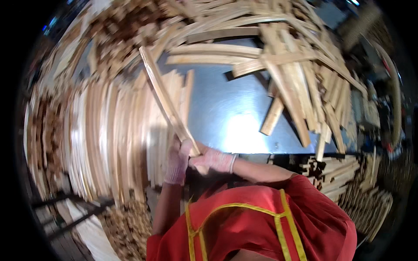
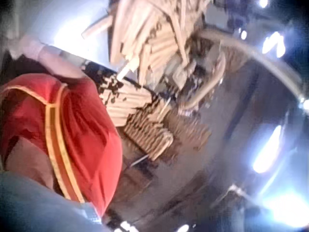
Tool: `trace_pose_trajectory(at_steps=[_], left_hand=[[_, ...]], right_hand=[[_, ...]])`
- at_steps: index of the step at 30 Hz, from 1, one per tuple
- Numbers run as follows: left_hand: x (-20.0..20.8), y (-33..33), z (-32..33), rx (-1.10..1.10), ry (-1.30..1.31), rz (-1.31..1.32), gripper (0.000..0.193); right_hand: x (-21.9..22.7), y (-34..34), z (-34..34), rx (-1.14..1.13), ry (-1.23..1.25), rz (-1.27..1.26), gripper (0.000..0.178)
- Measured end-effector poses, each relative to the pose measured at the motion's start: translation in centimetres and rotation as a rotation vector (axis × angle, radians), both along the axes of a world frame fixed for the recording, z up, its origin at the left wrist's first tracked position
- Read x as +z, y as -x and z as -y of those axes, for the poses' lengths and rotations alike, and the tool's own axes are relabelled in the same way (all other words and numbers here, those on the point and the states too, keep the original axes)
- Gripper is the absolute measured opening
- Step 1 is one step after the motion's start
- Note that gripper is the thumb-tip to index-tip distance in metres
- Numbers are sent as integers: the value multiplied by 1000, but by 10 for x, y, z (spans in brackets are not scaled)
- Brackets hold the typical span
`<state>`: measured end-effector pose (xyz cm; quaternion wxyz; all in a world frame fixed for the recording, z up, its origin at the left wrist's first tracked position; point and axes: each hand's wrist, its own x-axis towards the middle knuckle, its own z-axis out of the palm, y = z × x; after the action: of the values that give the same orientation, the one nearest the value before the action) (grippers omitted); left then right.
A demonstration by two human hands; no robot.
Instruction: The person repeatedly picks up thin wooden planks from a large pile on a metal table, aligns them, and stacks them into neat bundles. The person then lifts the bundles and places them onto a nearby rack before returning to the table to continue stacking more planks.
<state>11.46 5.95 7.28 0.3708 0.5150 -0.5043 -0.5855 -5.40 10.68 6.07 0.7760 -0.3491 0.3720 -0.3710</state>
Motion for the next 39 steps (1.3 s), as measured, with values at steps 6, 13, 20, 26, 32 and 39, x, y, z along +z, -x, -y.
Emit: trace_pose_trajectory(at_steps=[6,13,20,26,32,39], left_hand=[[-48,68,12,-330,293,429,78],[-76,174,45,-400,723,841,90],[-81,274,100,-429,544,1055,113],[-93,233,109,-286,142,264,62],[-34,143,15,-178,-301,-436,57],[-44,31,-63,-140,-62,165,78]], right_hand=[[8,99,-23,-463,-64,-260,59],[146,393,104,-918,521,-690,89],[14,333,-40,-222,575,-1685,82],[-22,333,-47,-142,281,-1447,88],[25,275,-10,-382,71,-1055,79],[-46,105,39,-147,88,-989,64]])
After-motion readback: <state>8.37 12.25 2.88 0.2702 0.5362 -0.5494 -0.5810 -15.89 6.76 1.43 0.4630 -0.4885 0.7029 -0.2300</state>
